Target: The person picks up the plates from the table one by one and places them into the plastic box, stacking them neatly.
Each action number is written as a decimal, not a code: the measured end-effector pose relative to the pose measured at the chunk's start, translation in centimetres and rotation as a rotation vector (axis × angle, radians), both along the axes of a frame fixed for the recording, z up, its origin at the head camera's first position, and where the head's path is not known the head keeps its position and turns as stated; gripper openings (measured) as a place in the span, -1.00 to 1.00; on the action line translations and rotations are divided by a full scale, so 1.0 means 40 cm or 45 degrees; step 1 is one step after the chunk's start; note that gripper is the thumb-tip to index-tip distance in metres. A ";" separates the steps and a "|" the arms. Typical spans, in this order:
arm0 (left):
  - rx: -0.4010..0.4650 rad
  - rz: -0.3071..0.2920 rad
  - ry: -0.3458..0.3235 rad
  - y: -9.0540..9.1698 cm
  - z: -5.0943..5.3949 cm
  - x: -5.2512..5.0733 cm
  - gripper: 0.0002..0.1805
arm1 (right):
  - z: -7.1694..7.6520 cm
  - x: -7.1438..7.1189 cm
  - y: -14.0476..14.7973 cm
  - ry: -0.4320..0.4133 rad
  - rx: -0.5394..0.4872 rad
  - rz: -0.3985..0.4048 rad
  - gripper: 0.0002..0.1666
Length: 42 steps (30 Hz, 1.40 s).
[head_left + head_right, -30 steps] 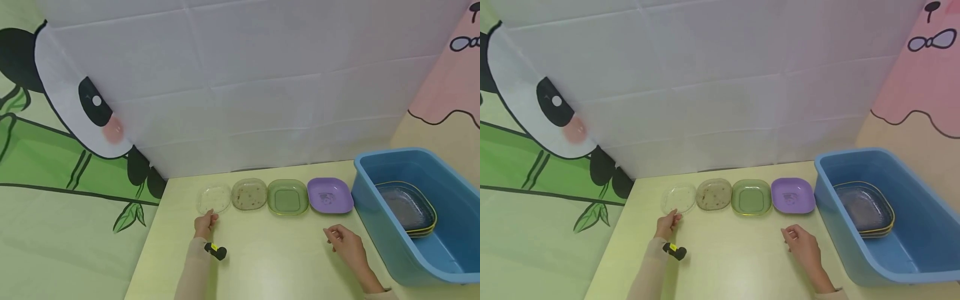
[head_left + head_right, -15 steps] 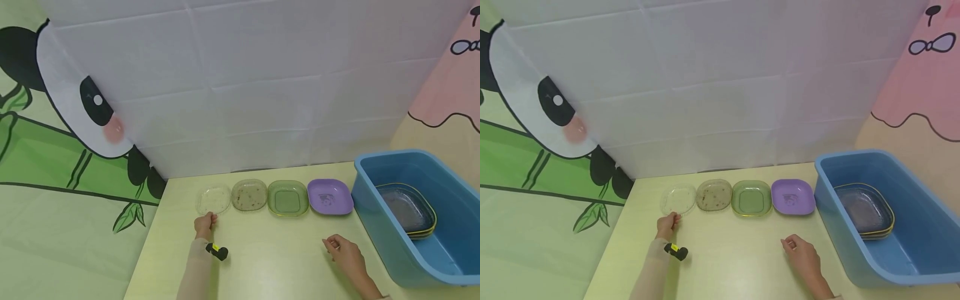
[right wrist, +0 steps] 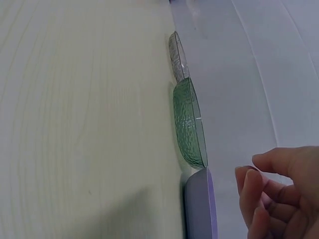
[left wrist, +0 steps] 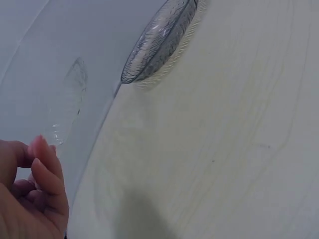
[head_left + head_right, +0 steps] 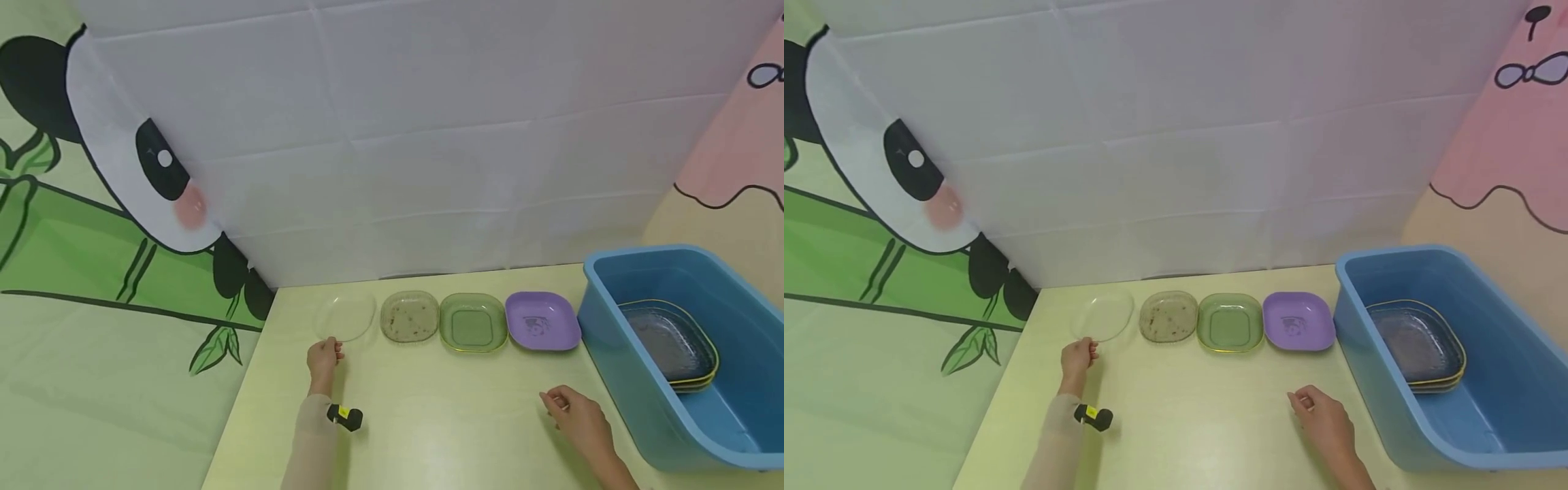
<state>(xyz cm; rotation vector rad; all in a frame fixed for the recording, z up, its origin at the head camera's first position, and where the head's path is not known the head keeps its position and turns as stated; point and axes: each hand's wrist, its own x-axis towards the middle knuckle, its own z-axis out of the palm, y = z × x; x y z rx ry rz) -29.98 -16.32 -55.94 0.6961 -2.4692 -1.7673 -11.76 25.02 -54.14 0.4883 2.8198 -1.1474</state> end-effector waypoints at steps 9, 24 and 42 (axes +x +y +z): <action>-0.126 -0.092 0.117 -0.007 0.048 0.037 -0.69 | 0.008 0.010 0.021 0.004 0.022 -0.033 -0.70; -0.220 -0.316 0.126 0.005 0.104 0.099 -0.73 | 0.004 0.010 0.014 -0.026 0.011 -0.006 -0.70; -0.331 -0.523 0.153 0.060 0.115 0.142 -0.74 | -0.004 0.002 0.003 -0.057 -0.012 0.056 -0.68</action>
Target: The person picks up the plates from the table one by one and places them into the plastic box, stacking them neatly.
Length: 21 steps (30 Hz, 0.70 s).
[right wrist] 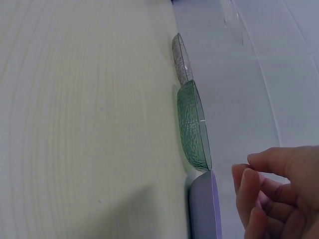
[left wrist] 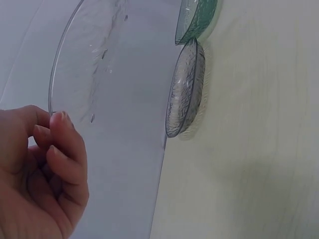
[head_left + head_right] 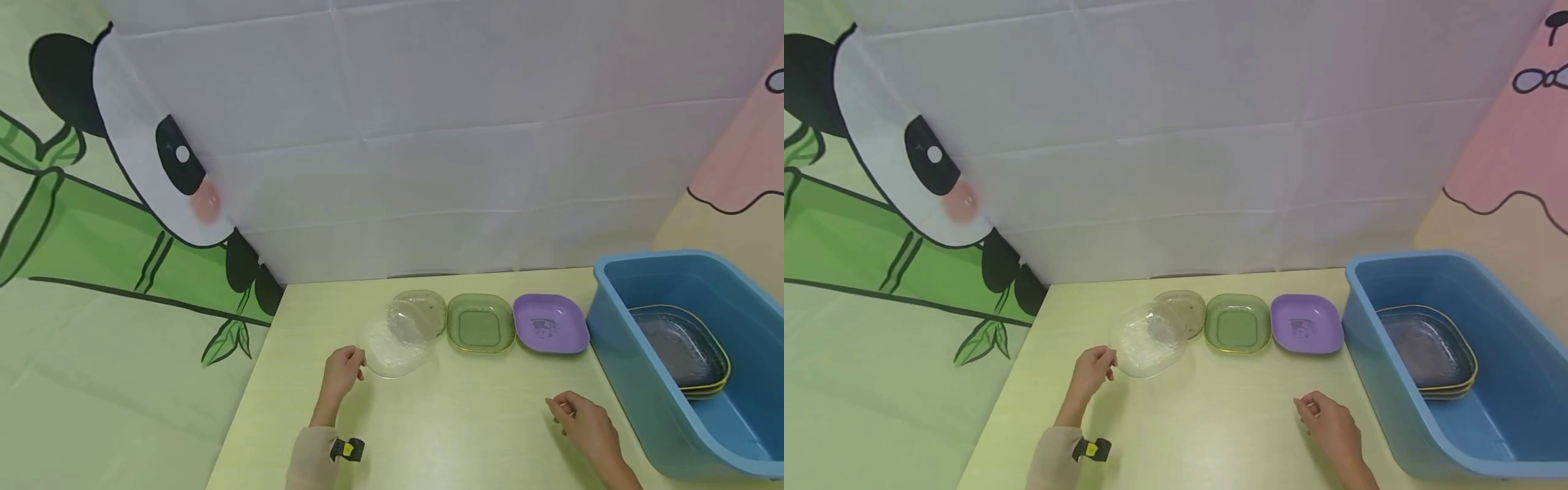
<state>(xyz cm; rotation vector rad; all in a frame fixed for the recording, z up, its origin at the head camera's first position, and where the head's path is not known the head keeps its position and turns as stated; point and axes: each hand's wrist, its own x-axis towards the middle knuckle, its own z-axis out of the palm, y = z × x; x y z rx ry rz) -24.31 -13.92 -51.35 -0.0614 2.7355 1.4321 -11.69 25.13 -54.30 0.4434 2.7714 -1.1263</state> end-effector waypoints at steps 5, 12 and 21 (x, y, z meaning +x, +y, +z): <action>0.024 -0.046 -0.008 0.037 -0.010 0.001 -0.74 | -0.002 0.001 0.000 0.001 0.003 -0.002 -0.67; 0.078 -0.199 -0.040 0.107 -0.018 0.011 -0.73 | -0.018 0.002 -0.011 -0.027 -0.038 0.002 -0.67; 0.025 -0.362 0.009 0.166 -0.015 0.018 -0.73 | -0.011 -0.002 -0.029 0.001 -0.055 -0.009 -0.67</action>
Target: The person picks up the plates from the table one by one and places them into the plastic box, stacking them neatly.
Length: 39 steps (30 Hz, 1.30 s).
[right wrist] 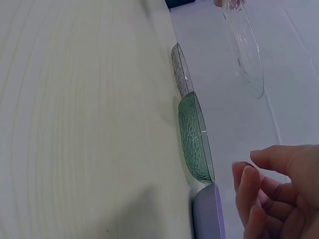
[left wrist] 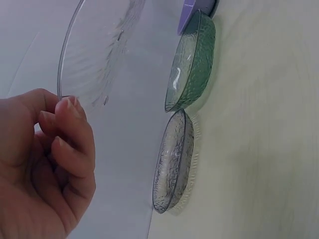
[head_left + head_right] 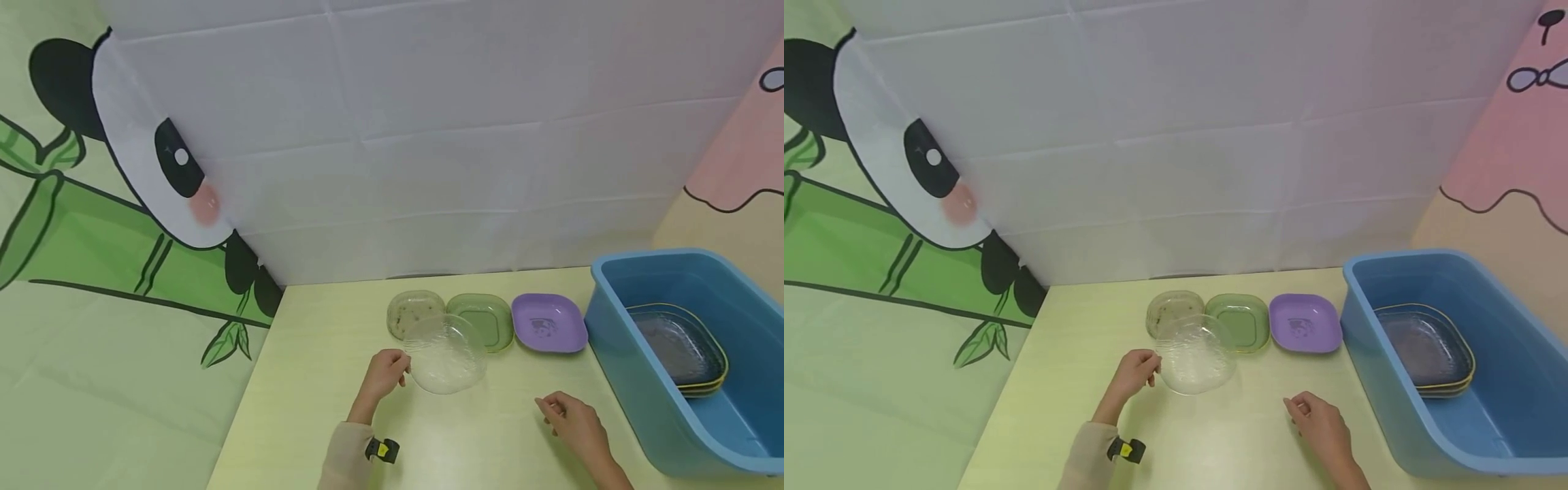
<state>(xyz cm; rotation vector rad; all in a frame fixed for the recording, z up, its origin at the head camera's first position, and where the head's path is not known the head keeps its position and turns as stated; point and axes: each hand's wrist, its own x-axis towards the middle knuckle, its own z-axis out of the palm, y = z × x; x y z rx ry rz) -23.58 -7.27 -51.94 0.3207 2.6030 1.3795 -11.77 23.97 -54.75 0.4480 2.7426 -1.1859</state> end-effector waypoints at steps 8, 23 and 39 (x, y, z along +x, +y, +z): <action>-0.008 -0.094 -0.015 0.061 -0.005 0.014 -0.68 | 0.001 -0.008 -0.019 0.003 -0.038 -0.016 -0.50; -0.051 -0.144 -0.054 0.071 -0.038 0.048 -0.67 | -0.016 -0.047 -0.081 0.072 -0.319 0.082 -0.50; 0.043 -0.014 -0.057 0.056 -0.066 0.058 -0.62 | 0.006 -0.061 -0.130 0.237 -0.291 0.012 -0.62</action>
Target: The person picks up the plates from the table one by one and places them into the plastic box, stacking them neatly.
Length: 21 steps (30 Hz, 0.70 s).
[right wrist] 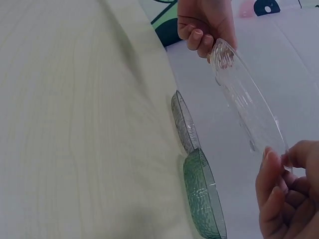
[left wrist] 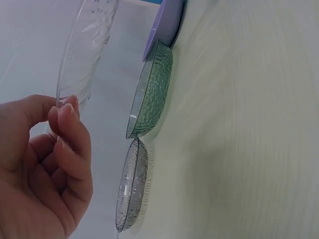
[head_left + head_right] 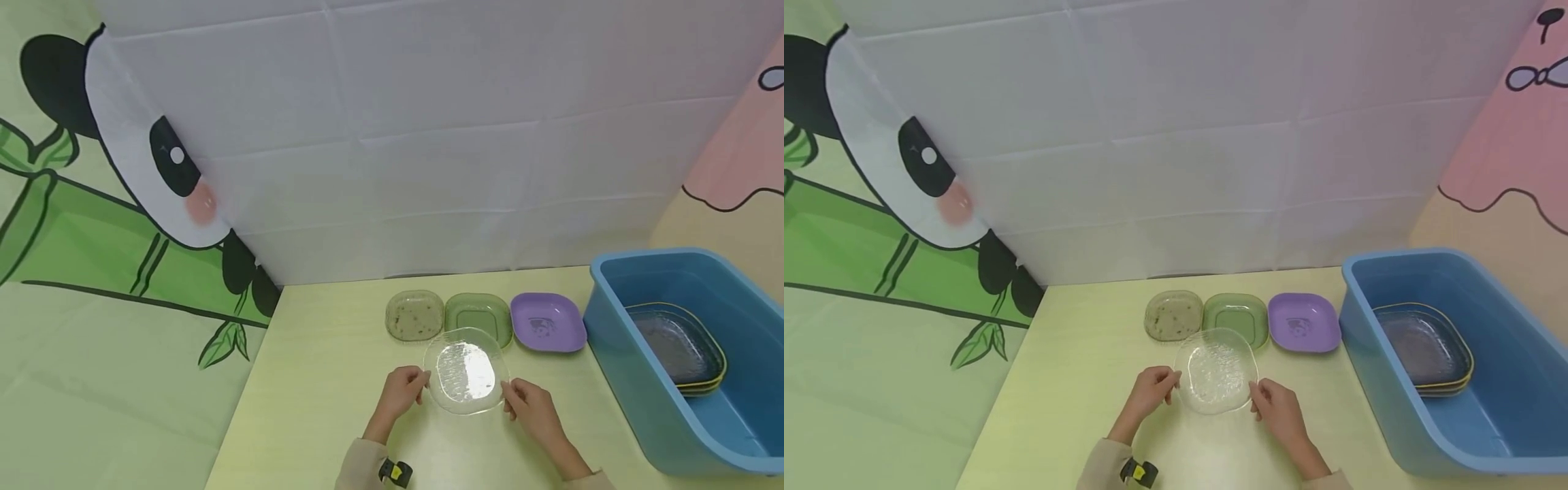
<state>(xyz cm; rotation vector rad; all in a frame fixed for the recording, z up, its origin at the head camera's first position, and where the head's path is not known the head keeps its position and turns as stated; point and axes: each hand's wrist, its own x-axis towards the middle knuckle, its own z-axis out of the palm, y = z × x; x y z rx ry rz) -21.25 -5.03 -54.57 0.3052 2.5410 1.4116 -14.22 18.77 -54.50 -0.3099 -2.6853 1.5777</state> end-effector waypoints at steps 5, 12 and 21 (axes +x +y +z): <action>0.033 0.020 -0.064 -0.011 -0.018 0.001 -0.45 | 0.029 -0.021 0.028 -0.003 0.057 0.012 -0.60; 0.028 0.081 -0.094 -0.064 -0.077 0.036 -0.45 | 0.089 -0.046 0.099 0.096 0.123 -0.092 -0.62; -0.012 0.221 -0.083 -0.140 -0.111 0.060 -0.66 | 0.175 -0.064 0.160 0.297 0.229 -0.120 -0.61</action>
